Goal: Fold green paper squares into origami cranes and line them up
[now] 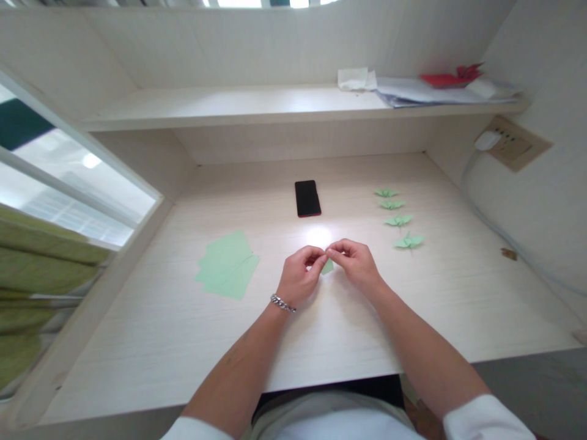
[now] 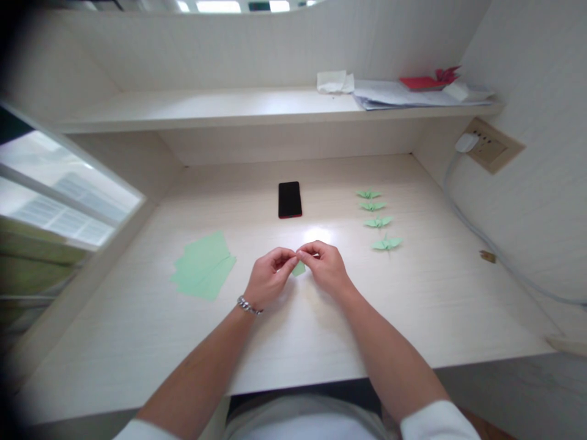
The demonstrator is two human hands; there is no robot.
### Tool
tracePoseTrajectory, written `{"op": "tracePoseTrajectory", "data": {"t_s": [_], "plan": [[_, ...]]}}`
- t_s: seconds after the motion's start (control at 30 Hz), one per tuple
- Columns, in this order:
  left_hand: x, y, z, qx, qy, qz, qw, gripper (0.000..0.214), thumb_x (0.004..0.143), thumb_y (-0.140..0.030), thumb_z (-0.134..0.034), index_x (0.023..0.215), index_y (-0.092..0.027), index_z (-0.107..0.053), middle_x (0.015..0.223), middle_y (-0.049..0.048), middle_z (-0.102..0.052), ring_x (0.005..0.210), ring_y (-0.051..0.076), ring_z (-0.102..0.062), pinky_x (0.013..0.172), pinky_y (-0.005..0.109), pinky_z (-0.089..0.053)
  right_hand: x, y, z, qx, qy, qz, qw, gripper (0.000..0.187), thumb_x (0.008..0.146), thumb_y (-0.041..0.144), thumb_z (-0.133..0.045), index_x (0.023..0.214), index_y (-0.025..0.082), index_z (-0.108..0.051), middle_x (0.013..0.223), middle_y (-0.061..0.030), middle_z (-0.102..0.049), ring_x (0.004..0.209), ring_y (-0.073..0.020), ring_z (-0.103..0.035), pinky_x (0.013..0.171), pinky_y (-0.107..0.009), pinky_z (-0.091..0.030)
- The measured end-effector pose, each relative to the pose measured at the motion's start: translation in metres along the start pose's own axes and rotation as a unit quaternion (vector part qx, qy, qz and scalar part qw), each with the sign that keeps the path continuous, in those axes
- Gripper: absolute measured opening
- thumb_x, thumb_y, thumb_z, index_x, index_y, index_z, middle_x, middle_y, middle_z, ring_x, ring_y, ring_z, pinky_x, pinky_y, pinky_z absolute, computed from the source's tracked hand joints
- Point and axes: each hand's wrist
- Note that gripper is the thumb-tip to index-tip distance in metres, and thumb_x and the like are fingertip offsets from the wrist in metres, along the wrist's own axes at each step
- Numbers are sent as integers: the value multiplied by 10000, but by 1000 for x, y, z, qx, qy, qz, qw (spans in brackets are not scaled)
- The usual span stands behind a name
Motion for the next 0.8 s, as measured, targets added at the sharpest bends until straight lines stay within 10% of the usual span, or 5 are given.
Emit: {"op": "tracePoseTrajectory", "data": {"t_s": [0.8], "plan": [[2, 9, -2, -47, 39, 58, 996, 232, 783, -384, -649, 820, -157, -680, 743, 45, -683, 617, 141, -598, 571, 251, -482, -4, 4, -3, -133, -33, 38, 990, 150, 831, 301, -525, 769, 195, -611, 703, -5, -598, 662, -160, -537, 610, -269, -410]]}}
Point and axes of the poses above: each hand's wrist, its own x-axis towards the middle knuckle, its own z-axis out of the back of the hand, y = z × x
